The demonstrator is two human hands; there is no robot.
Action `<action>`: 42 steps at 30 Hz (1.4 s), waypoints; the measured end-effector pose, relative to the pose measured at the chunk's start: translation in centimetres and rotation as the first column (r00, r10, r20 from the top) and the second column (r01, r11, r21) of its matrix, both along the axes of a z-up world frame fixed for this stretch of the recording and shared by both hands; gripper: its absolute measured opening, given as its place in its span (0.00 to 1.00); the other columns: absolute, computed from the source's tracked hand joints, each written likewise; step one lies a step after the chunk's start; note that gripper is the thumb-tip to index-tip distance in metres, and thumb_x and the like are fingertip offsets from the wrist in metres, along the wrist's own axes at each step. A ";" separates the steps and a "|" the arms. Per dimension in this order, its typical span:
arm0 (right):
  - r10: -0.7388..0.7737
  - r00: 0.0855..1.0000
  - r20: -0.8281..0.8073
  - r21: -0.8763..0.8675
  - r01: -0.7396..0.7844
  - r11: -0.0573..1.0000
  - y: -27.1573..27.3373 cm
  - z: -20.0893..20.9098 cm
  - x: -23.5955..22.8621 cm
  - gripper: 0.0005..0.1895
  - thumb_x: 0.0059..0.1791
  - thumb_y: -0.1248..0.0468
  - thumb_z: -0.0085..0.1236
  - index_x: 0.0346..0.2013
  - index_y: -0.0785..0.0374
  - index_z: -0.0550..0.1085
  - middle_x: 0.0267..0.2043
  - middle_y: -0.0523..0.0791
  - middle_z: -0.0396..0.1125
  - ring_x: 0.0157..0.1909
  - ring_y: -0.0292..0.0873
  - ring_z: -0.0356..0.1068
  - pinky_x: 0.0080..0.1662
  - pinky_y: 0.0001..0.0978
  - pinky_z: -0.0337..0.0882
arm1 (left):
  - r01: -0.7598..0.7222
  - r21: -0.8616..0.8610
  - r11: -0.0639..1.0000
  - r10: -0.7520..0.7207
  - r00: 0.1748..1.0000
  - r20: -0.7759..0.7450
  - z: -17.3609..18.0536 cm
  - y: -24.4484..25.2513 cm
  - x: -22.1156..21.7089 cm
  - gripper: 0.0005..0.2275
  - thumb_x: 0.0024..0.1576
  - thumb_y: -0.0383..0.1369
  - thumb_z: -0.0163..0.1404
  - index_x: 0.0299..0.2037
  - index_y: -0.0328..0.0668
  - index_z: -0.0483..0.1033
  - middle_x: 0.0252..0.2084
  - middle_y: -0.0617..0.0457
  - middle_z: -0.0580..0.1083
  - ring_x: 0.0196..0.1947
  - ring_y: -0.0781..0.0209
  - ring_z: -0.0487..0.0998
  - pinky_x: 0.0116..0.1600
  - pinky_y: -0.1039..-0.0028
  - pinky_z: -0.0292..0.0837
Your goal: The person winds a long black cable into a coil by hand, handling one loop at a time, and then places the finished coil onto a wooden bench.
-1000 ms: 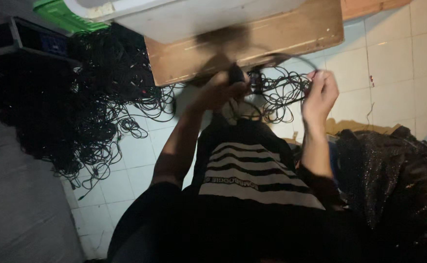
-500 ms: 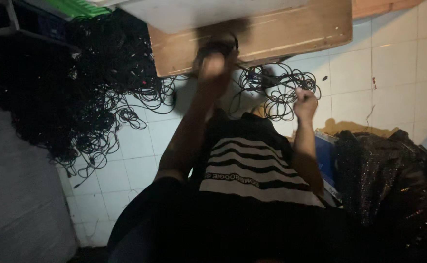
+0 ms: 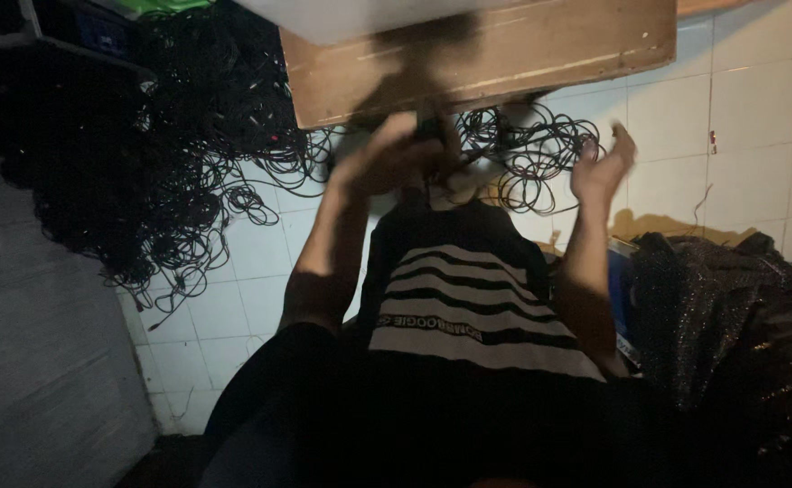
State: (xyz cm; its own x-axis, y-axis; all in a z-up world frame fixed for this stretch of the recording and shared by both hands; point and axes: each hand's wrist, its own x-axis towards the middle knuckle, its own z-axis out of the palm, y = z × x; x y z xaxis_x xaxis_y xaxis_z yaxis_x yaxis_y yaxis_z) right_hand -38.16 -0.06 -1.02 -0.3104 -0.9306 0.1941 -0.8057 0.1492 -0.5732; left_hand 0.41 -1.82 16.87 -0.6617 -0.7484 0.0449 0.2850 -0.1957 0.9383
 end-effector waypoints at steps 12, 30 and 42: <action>0.070 -0.137 0.988 -0.122 -0.418 0.900 4.5 6.0 13.7 0.13 0.60 0.57 0.49 0.55 0.62 0.68 0.37 0.43 0.66 0.36 0.38 0.65 0.38 0.31 0.67 | -0.447 -0.249 0.859 0.493 0.854 0.169 -2.4 -0.4 -5.2 0.11 0.69 0.34 0.47 0.53 0.33 0.71 0.52 0.44 0.77 0.54 0.56 0.79 0.60 0.64 0.77; 0.128 0.965 0.229 -0.659 0.056 0.750 -6.3 15.2 -5.3 0.10 0.64 0.68 0.53 0.42 0.73 0.73 0.38 0.47 0.66 0.40 0.42 0.62 0.43 0.34 0.68 | -0.144 -0.107 0.984 0.168 0.945 0.280 -3.0 1.9 -5.5 0.08 0.60 0.40 0.55 0.39 0.46 0.77 0.38 0.52 0.79 0.39 0.62 0.81 0.46 0.69 0.78; -0.662 0.747 0.054 -0.089 0.664 0.742 -3.4 -1.6 -12.8 0.12 0.56 0.53 0.51 0.44 0.57 0.74 0.44 0.43 0.72 0.46 0.41 0.73 0.48 0.37 0.77 | -0.411 0.036 0.911 0.390 0.887 0.249 -0.2 1.5 -2.7 0.13 0.66 0.44 0.46 0.46 0.44 0.77 0.43 0.47 0.79 0.45 0.59 0.82 0.52 0.69 0.81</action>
State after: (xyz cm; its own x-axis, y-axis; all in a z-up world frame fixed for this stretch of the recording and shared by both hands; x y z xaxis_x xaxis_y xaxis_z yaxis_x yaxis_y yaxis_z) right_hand -50.92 -3.48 -2.66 -0.8465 -0.4649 0.2594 -0.5137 0.5855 -0.6272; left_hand -2.25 -0.30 16.71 -0.2888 -0.9458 -0.1485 0.1334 -0.1934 0.9720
